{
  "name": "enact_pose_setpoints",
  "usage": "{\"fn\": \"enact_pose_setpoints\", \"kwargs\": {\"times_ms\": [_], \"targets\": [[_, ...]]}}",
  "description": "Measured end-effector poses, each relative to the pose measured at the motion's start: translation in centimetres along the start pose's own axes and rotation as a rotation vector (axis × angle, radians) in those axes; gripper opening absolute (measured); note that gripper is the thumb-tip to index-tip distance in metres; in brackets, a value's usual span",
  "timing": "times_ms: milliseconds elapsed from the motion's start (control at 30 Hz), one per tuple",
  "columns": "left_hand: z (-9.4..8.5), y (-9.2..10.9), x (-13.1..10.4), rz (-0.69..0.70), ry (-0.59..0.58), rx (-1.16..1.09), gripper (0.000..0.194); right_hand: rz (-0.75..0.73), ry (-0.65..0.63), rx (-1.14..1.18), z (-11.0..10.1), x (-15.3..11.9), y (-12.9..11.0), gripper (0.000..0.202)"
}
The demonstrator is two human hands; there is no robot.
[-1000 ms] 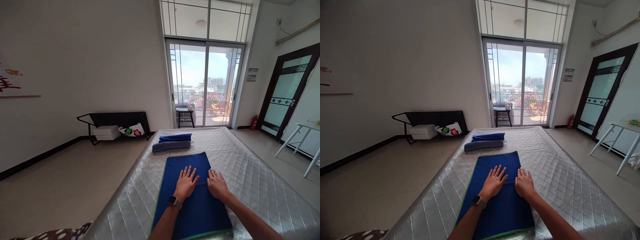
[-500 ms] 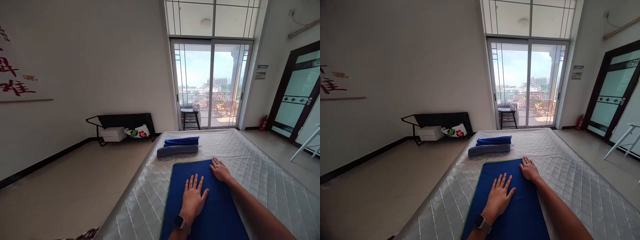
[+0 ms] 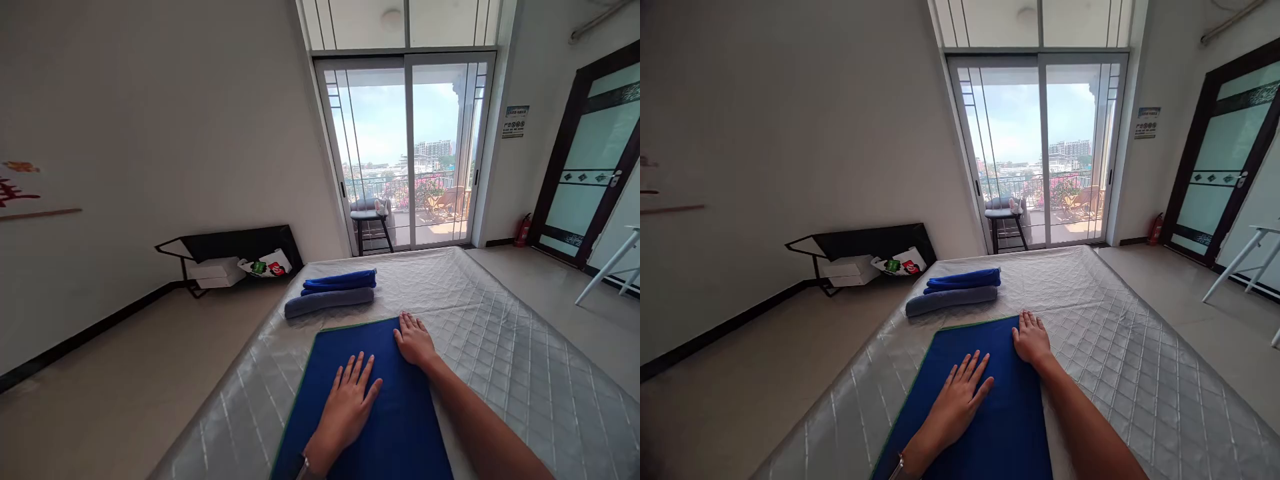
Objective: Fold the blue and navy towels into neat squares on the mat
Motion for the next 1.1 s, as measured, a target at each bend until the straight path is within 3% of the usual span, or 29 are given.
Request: {"fn": "enact_pose_setpoints", "kwargs": {"times_ms": [133,300,433,533,733,800,900,1100], "targets": [[-0.6,1.3,2.3,0.053,0.049,-0.024,0.064,-0.001,0.008,-0.025,0.0,0.1,0.0,0.064],[-1.8,4.3,8.3,0.142,0.064,-0.032,0.061,-0.024,0.004,-0.044,-0.2,0.0,-0.3,0.062],[-1.0,4.1,11.2,0.210,0.050,-0.035,0.057,-0.010,0.022,-0.049,0.0,0.0,-0.2,0.062],[-0.1,0.9,11.2,0.264,0.040,-0.047,0.056,-0.009,0.051,-0.058,0.2,0.1,0.0,0.062],[0.0,-11.7,10.9,0.154,0.068,-0.045,0.053,0.019,0.020,-0.054,0.5,0.2,0.2,0.063],[-0.1,-14.5,10.9,0.132,0.102,-0.046,0.052,0.033,-0.002,-0.065,0.6,0.3,0.3,0.063],[0.0,-15.7,11.1,0.125,0.109,-0.040,0.054,0.022,-0.005,-0.086,0.7,0.3,0.5,0.063],[-0.8,-15.0,11.0,0.108,0.092,-0.098,0.053,-0.002,-0.001,-0.115,0.8,0.2,0.7,0.062]]}}
Point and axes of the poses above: each hand's wrist, its own x-axis towards the middle knuckle, its own z-axis out of the palm, y = z × x, the point moved 6 cm from there along x, towards the middle knuckle, and after that the axes turned 9 degrees about -z, right-handed, at the moved point
